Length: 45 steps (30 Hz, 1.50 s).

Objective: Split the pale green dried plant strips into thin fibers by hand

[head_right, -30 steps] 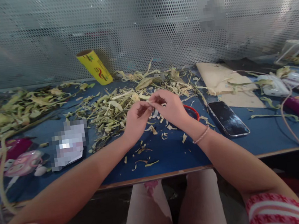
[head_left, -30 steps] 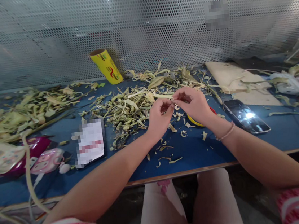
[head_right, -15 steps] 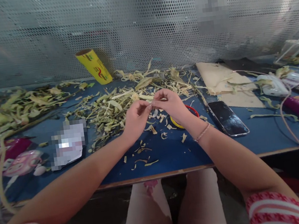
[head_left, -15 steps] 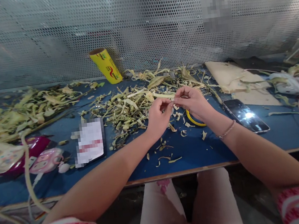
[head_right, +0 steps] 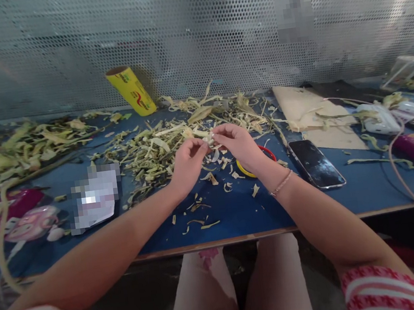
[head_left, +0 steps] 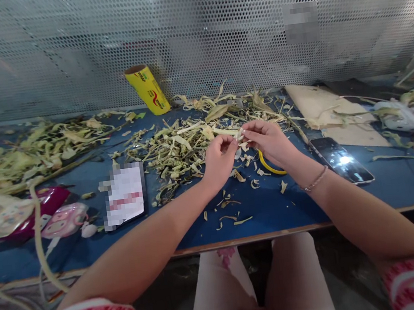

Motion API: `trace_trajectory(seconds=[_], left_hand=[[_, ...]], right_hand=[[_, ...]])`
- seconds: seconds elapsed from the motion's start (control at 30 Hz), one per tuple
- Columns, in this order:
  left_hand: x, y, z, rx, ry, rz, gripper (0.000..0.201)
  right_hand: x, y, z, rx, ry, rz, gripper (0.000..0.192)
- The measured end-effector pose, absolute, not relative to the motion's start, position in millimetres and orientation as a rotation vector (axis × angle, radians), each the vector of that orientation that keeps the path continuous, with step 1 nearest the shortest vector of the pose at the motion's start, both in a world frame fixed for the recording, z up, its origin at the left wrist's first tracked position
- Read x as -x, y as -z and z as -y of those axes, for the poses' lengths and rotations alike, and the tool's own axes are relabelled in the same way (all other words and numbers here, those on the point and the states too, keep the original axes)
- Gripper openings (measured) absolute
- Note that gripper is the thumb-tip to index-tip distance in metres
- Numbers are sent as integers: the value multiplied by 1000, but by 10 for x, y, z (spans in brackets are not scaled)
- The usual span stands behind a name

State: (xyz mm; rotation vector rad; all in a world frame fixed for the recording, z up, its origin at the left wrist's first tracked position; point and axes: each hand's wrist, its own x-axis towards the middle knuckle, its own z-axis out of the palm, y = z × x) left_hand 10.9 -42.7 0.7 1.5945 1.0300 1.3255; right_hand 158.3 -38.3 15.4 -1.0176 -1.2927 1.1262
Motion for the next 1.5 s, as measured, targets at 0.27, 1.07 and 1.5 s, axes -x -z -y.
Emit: trace_trajectory(seconds=[0.27,1.07,1.5], left_hand=[[-125,3,414,-1461,-1270,-1024,15],[-130,-31,467,-1585,-1231,-968,11],[-121,-24,427,-1457,-1274,-959,13]], right_hand=[[-1655,-154,356,995,-608,1741,8],[-1738,-165,310,1008,-819,1750,22],[-1668,-130,350,1004,-894,1667,27]])
